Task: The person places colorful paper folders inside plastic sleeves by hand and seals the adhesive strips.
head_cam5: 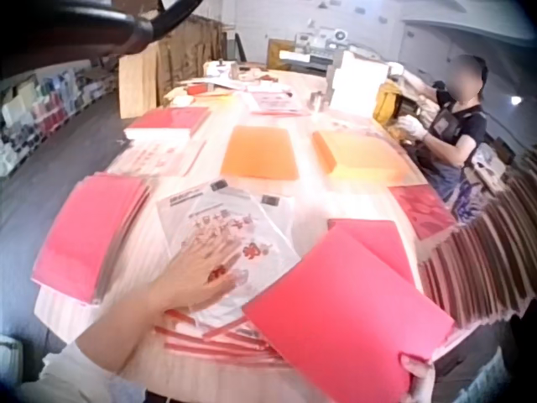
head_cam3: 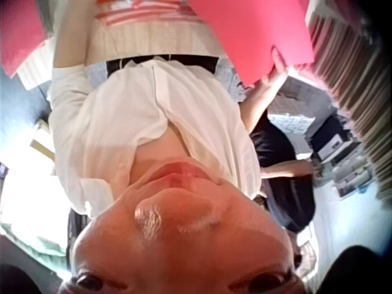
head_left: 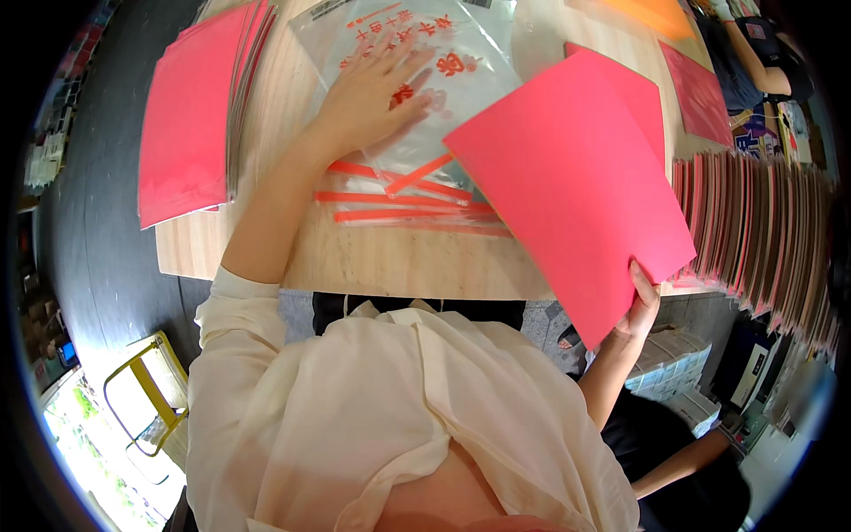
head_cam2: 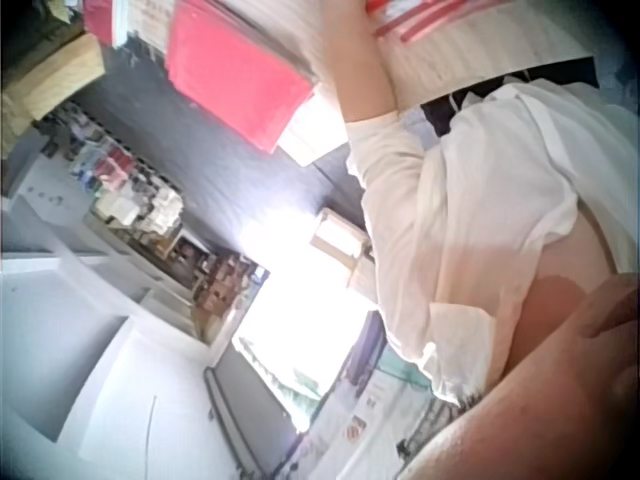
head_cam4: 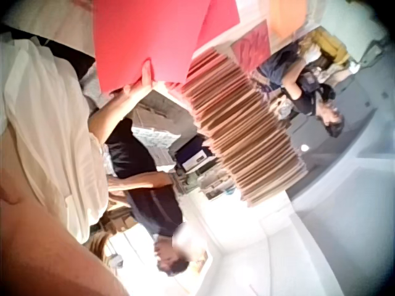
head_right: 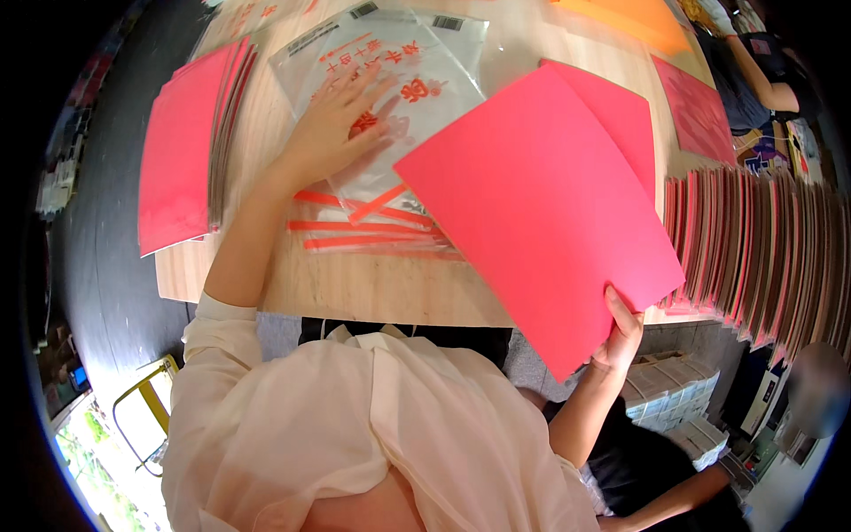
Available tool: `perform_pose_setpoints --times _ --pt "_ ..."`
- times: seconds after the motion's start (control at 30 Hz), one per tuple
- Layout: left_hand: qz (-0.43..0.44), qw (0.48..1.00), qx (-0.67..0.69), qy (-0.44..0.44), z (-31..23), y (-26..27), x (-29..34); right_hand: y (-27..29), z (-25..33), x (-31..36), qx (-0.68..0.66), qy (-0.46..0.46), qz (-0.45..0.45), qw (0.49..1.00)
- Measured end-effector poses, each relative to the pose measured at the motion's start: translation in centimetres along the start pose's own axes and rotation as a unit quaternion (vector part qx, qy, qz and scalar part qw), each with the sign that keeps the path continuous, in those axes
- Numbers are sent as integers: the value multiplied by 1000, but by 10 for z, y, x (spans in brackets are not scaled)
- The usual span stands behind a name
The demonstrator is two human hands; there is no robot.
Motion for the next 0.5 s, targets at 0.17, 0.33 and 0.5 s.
perform_pose_setpoints --times 0.17,0.33,0.5 --pt "58 998 -24 -14 -8 -5 8 24 11 -2 33 -49 21 998" --pt "40 998 -35 -20 -7 -6 9 27 9 7 70 -30 -62 995" --pt "38 998 -35 -19 -8 -8 9 34 5 5 65 -65 -31 995"
Point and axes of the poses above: each hand's wrist, its own x-axis away from the middle knuckle, its own y-axis out of the back of the hand, z = x × y, the point moved 2 cm from there along -x, towards the middle knuckle, and after that the axes turned 13 degrees about -z, right-handed, at the moved point
